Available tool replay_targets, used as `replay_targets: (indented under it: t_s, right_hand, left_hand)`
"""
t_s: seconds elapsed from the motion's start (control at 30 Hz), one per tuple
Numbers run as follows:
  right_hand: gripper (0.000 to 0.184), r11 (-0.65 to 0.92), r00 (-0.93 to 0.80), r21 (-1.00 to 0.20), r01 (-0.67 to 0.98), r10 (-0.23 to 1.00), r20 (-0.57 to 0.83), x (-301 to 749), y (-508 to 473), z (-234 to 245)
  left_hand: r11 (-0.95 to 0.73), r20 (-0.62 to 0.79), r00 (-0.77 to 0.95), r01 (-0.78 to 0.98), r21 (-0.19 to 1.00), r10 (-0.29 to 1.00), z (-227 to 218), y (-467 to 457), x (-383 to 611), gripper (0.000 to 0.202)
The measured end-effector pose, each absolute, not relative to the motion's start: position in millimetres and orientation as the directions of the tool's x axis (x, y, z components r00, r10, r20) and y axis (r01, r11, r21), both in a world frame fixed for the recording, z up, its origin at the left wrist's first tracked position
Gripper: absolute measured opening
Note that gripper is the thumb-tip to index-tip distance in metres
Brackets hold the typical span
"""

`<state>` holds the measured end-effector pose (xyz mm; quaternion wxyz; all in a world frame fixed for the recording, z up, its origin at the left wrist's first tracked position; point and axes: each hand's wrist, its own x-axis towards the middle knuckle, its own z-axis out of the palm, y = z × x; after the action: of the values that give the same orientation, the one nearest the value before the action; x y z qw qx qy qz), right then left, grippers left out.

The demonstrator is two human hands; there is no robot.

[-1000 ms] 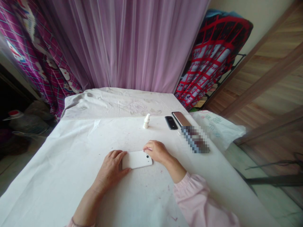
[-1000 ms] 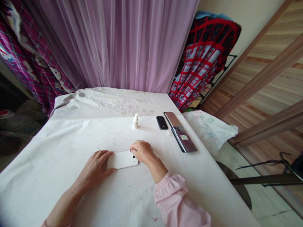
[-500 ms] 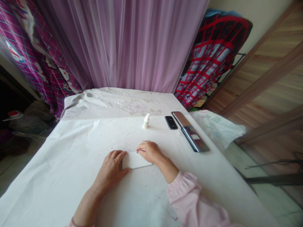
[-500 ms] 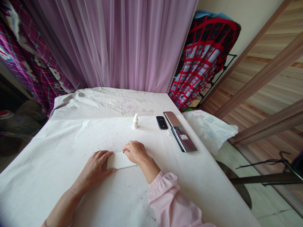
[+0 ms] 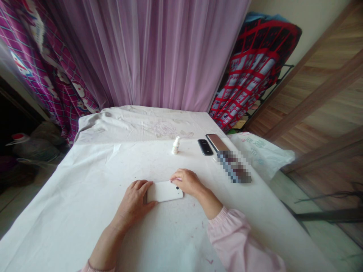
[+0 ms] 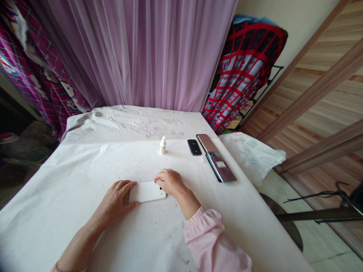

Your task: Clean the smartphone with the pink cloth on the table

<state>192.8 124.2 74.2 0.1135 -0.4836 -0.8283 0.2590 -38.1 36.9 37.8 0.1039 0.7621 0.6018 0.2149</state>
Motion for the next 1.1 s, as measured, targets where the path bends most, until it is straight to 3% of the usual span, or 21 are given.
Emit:
replay_targets:
  t_s: [0.33, 0.63, 1.1]
  right_hand:
    - [0.017, 0.328, -0.448, -0.598, 0.731, 0.892, -0.058, 213.1, 125.5, 65.8]
    - [0.019, 0.393, -0.484, -0.493, 0.776, 0.873, -0.065, 200.9, 123.8, 77.8]
    - [0.018, 0.477, -0.560, -0.460, 0.749, 0.827, -0.053, 169.0, 121.8, 73.4]
  left_hand:
    - [-0.254, 0.192, 0.189, 0.874, 0.413, 0.963, 39.0, 37.2, -38.2, 0.051]
    - [-0.262, 0.219, 0.184, 0.872, 0.414, 0.958, 37.5, 36.5, -37.4, 0.049]
    - [-0.246, 0.180, 0.187, 0.883, 0.400, 0.966, 41.8, 37.1, -35.6, 0.053]
